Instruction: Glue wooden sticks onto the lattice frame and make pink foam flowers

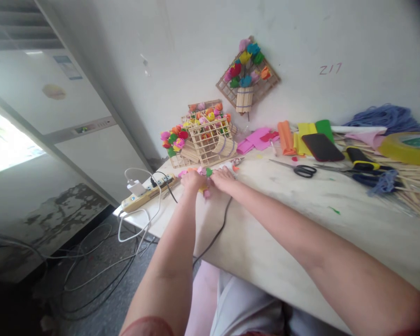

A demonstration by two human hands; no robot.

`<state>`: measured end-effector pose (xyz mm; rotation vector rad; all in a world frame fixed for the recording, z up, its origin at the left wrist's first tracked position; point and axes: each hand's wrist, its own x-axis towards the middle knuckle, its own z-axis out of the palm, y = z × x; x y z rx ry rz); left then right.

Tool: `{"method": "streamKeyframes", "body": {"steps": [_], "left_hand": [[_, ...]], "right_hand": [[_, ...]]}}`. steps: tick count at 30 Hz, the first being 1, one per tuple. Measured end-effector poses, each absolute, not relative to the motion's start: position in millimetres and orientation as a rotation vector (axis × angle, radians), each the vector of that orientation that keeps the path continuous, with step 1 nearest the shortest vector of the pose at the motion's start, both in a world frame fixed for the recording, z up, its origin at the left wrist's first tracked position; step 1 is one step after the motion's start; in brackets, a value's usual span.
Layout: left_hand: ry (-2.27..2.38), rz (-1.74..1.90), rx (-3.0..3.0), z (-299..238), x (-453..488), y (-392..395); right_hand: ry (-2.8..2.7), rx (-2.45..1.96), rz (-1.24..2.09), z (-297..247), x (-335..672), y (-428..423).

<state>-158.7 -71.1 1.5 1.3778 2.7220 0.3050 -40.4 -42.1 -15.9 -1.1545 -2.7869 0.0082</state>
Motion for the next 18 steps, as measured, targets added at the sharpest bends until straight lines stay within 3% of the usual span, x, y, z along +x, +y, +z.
{"method": "streamKeyframes", "body": {"steps": [18], "left_hand": [[2.704, 0.271, 1.351, 0.6, -146.7, -72.8]], "right_hand": [[-2.755, -0.924, -0.23, -7.6, -29.6, -38.8]]}}
